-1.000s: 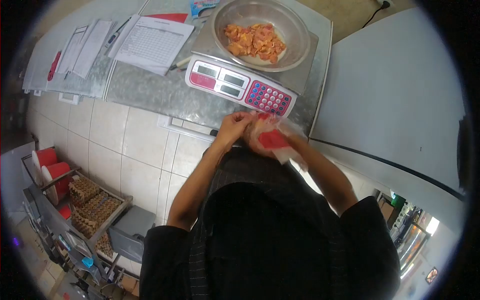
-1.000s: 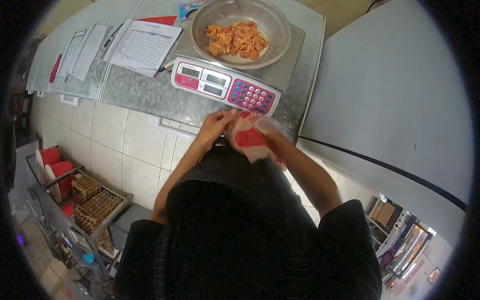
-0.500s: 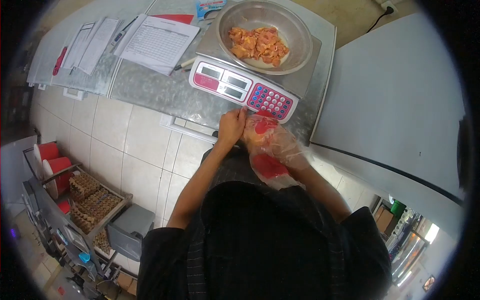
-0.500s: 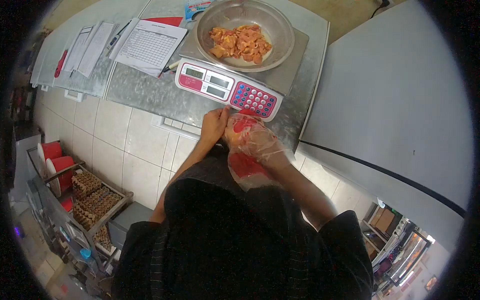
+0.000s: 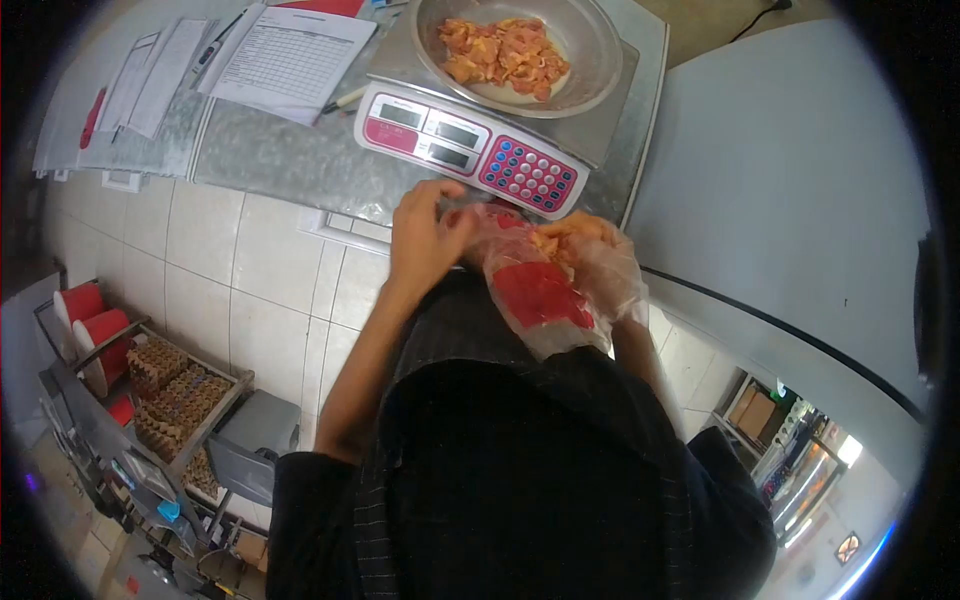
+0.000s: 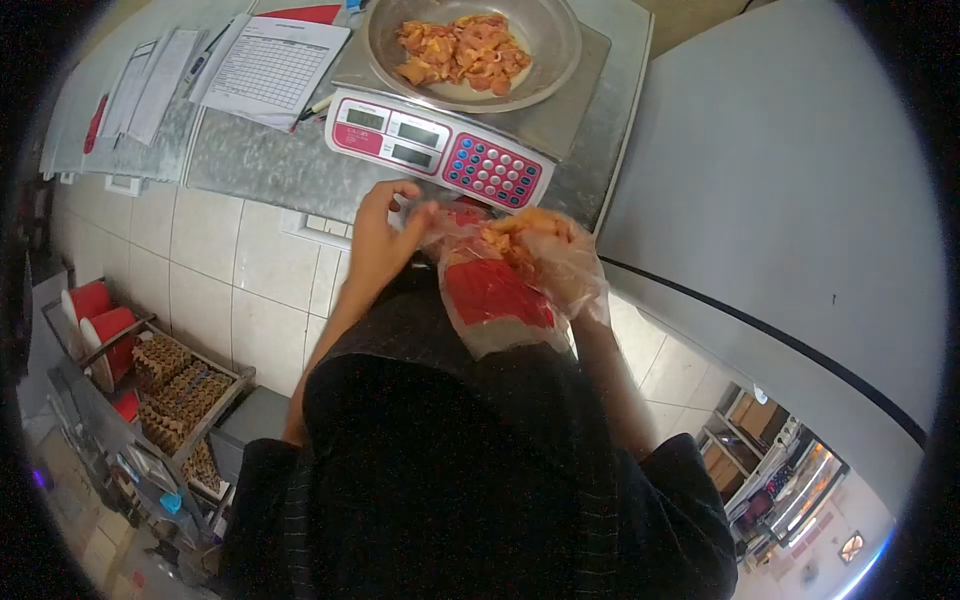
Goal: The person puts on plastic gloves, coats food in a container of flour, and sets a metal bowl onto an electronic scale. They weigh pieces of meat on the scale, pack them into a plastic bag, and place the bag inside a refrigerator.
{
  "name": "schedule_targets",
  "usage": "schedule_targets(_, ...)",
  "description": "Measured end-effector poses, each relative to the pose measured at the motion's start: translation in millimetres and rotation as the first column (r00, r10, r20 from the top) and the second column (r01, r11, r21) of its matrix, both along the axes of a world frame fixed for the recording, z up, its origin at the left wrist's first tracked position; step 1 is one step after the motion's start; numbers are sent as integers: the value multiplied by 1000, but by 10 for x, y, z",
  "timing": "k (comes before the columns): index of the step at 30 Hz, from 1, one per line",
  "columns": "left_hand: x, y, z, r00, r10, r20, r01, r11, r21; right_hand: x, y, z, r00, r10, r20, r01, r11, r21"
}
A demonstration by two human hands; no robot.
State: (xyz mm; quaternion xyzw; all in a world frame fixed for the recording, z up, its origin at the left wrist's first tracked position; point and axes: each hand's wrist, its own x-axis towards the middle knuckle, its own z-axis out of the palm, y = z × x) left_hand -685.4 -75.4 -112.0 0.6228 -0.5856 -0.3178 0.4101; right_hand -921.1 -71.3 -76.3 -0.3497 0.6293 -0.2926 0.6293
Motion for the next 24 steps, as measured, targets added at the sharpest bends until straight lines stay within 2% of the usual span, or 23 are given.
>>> schedule_targets(1, -4, 40, 299, 974, -228, -11, 226, 970, -87, -10, -28, 20, 970, -82, 229, 77, 997, 28)
schedule_targets(2, -10, 91, 522, 900, -436, -1, 429, 885, -179, -24, -59, 58, 883, -156, 443, 140, 988, 69)
schedule_targets(3, -52, 145, 654, 903, -430, -9, 421, 888, -186, -49, -104, 132, 888, -148, 435, 134, 989, 65)
schedule_targets(5, -144, 220, 825, 656, -754, 33, 746, 641, -182, -60, -239, 359, 884, -29, 467, 19, 999, 27)
schedule_targets(6, -144, 230, 835, 660, -750, 42, 742, 642, -193, 9, -327, 532, 885, -18, 466, 13, 1000, 13)
schedule_targets(8, -145, 233, 811, 631, -771, 87, 775, 629, -59, 173, -478, 867, 935, -118, 335, 179, 971, -156)
schedule_targets(9, -152, 241, 774, 633, -767, 104, 774, 629, -70, 205, -608, 898, 934, -109, 340, 177, 969, -175)
schedule_targets(11, -176, 241, 653, 539, -828, 154, 841, 539, -45, 317, -1106, 931, 930, -13, 367, 192, 869, -456)
schedule_targets(12, -184, 277, 604, 554, -828, 82, 832, 555, -17, 384, -1342, 985, 927, 3, 375, 190, 858, -478)
schedule_targets(13, -171, 290, 574, 558, -823, 107, 829, 559, -25, 452, -1579, 1051, 982, 187, 22, -139, 801, -583)
schedule_targets(14, -153, 292, 552, 570, -818, 79, 821, 568, -51, 517, -1795, 1113, 884, 317, -345, -465, 685, -561)
schedule_targets(15, -137, 302, 547, 582, -812, 47, 812, 578, -77, 579, -2006, 1054, 883, 317, -347, -467, 670, -577)
schedule_targets(17, -127, 338, 529, 611, -787, 86, 791, 607, -76, 750, -2282, 902, 775, 560, -293, -620, 764, -179)
schedule_targets(18, -135, 347, 492, 615, -786, 56, 788, 610, -81, 784, -2343, 917, 766, 569, -299, -632, 752, -187)
schedule_targets(20, -117, 355, 448, 635, -772, 18, 771, 631, -89, 820, -2431, 943, 640, 702, -313, -747, 664, -37)
schedule_targets(24, -72, 394, 565, 661, -750, -10, 747, 659, -88, 862, -2281, 1274, 602, 739, -303, -789, 609, -83)
